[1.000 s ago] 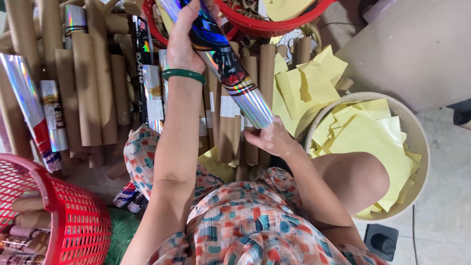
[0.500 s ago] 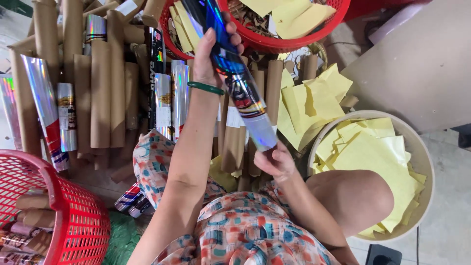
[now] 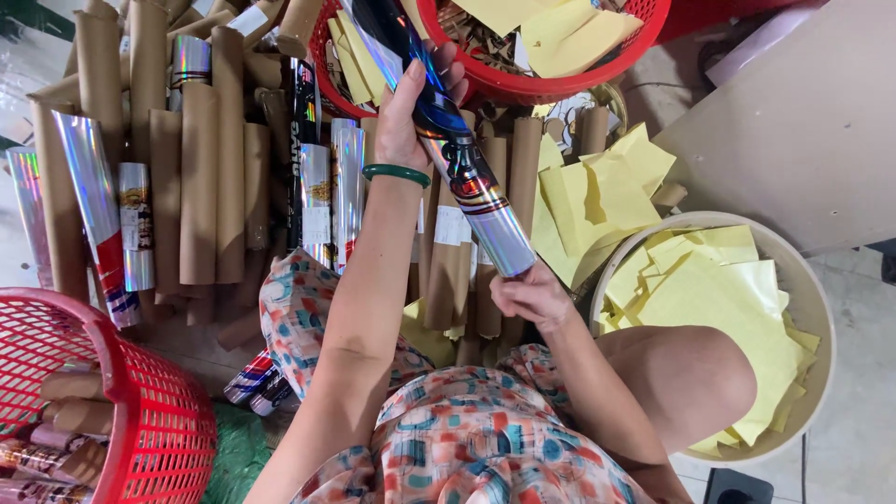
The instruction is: The person is wrapping decorative film rolls with protective paper and applying labels while sitting on the floor of a production area.
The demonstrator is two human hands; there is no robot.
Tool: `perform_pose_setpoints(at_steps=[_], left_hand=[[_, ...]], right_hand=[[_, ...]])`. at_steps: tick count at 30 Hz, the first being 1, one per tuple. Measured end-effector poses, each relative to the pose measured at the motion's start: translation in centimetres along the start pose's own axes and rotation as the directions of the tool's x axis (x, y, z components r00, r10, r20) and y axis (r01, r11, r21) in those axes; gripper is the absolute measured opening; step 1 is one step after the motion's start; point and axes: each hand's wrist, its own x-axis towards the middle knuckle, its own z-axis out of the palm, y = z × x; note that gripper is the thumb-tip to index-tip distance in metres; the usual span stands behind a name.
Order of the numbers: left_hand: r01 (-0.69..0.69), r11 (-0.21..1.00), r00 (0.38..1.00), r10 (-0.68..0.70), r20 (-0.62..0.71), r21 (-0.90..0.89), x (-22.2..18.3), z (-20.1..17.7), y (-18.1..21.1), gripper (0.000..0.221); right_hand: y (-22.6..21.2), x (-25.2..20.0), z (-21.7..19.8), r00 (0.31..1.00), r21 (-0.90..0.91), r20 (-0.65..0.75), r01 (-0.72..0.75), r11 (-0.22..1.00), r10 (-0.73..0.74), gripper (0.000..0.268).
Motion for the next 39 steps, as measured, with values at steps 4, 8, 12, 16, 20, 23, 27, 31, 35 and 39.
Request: perform_pose_setpoints(at_steps=[4, 8, 12, 16, 20, 23, 27, 31, 35, 39], left_hand=[[0.009, 1.000, 0.998, -0.009, 0.062, 0.011, 1.0, -1.3, -0.4, 0.040], [0.137, 0.988, 0.986, -0.130, 0.106, -0.065, 0.7, -2.7, -0.8, 0.049], [0.097, 0.994, 0.995, -0.098, -0.035, -0.049, 0.7, -3.1, -0.1, 0.051], [0.057, 0.996, 0.998, -0.057, 0.014, -0.069, 0.3, -3.9, 0.9, 0.051], [0.110, 0.989, 0.994, -0.109, 0.016, -0.103, 0.0, -3.5, 0.8, 0.051], [-0.005, 0.998, 0.999, 0.003, -0.035, -0.059, 1.0, -6.3, 0.5, 0.050], [-0.220, 0.950, 0.940, 0.267, -0.212, 0.219, 0.2, -5.9, 1.1, 0.049], [-0.104, 0.956, 0.978, 0.148, -0.145, 0.273, -2.9, -4.7, -2.1, 0.052], [0.086, 0.960, 0.982, -0.036, -0.188, 0.266, -4.5, -4.6, -5.2, 0.049], [0.062, 0.902, 0.994, -0.015, -0.112, 0.427, -4.5, -8.4, -8.5, 0.049]], right_hand=[[1.4, 0.6, -0.7, 0.998, 0.422, 0.044, 0.015, 0.907, -0.037, 0.057], [1.8, -0.2, -1.0, 0.997, 0.483, -0.074, 0.043, 0.875, -0.008, 0.054], [0.0, 0.5, 1.3, 0.988, -0.183, -0.073, 0.119, 0.976, -0.134, 0.050], [0.3, 1.2, 1.6, 0.977, -0.506, -0.130, 0.082, 0.858, -0.170, 0.046], [1.4, 1.8, -0.6, 0.960, -0.026, -0.275, 0.048, 0.999, -0.053, 0.030], [2.5, 2.0, -1.7, 0.900, 0.163, -0.431, 0.154, 0.974, -0.070, 0.027], [3.7, 2.1, -4.0, 0.672, -0.157, -0.681, 0.254, 0.954, -0.291, 0.030], [0.2, 3.5, 1.2, 0.656, -0.746, -0.455, 0.090, 0.660, -0.602, 0.055], [-0.5, 4.6, 3.3, 0.842, -0.930, -0.290, -0.134, 0.344, -0.456, 0.087], [1.5, 4.3, 1.1, 0.903, -0.852, -0.329, -0.156, 0.500, -0.278, 0.076]])
